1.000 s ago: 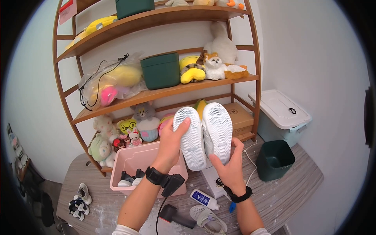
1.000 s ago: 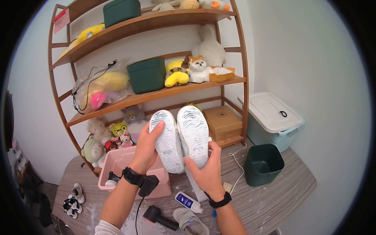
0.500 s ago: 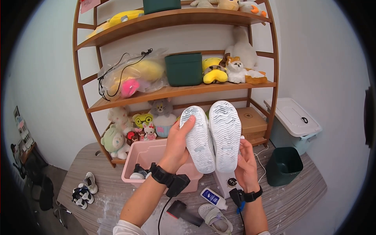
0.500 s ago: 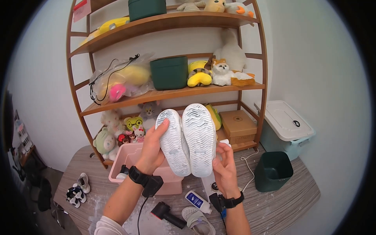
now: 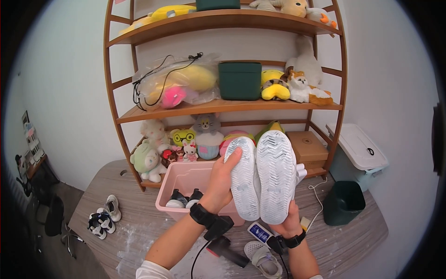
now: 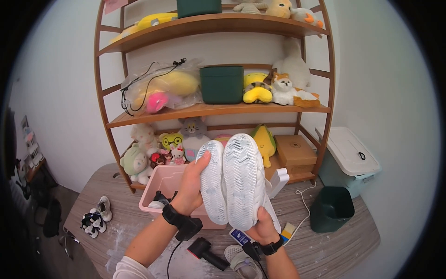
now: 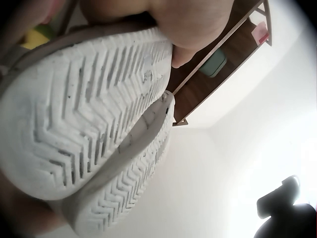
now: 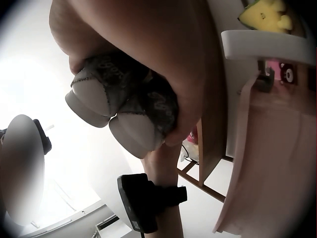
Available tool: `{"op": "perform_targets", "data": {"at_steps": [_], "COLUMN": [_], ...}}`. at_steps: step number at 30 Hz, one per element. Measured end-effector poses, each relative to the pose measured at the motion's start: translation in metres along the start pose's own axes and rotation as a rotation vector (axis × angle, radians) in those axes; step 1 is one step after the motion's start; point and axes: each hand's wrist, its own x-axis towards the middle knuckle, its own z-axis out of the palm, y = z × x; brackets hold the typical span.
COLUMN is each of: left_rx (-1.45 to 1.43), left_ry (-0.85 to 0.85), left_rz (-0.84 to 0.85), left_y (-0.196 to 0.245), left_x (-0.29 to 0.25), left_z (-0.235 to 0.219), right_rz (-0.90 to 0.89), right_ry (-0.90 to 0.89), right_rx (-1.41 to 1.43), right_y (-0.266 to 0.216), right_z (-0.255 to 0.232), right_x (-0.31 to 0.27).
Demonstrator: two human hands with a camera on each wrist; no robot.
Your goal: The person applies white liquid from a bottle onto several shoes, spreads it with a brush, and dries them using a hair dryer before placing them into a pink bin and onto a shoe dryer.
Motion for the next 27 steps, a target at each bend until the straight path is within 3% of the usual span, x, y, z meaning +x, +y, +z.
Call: {"op": "perform_targets", "data": {"at_steps": [7,9,10,12,13,15,16,18,20,22,24,26,27], "left_rx": [0.192,0.642,0.641,1.292,1.288,1.680,1.674,2.009,2.006,1.997,2.005,2.001,2.000], "left_ry": [0.107,0.068,0.079,0.142,0.148,0.085,0.086,-0.014,-0.013,-0.015,-0.015,-0.005,0.006], "left_rz": [0.037,0.174,0.176,0.445,0.443,0.644,0.645,0.638,0.550,0.457,0.298,0.324,0.349], "left_y": [0.004,0.008,0.014,0.026,0.032,0.038,0.034,0.025,0.027,0.027,0.028,0.027,0.026], "left_x": [-0.026,-0.041,-0.051,-0.071,-0.077,-0.084,-0.086,-0.088,-0.087,-0.087,-0.088,-0.088,-0.089], "left_z": [-0.046,-0.070,-0.079,-0.098,-0.108,-0.126,-0.135,-0.152,-0.152,-0.149,-0.147,-0.148,-0.149], "right_rz": [0.020,0.016,-0.003,-0.002,0.008,-0.032,-0.030,-0.138,-0.179,-0.134,-0.030,0.334,0.377], "right_ry": [0.063,0.080,0.102,0.114,0.133,0.154,0.155,0.123,0.125,0.074,0.083,0.085,0.066], "right_rx": [-0.009,-0.159,-0.314,-0.441,-0.631,-0.849,-0.855,-1.078,-1.155,-1.469,-1.615,-1.869,-1.960], "right_y": [0.014,0.014,0.013,0.008,0.000,-0.012,-0.014,-0.018,-0.023,-0.035,-0.046,-0.055,-0.054], "right_z": [0.016,0.021,0.021,0.024,0.034,0.057,0.060,0.063,0.068,0.081,0.097,0.129,0.133], "right_x": [-0.005,-0.010,-0.013,-0.015,-0.012,0.000,0.009,0.026,0.044,0.065,0.086,0.107,0.118]}}
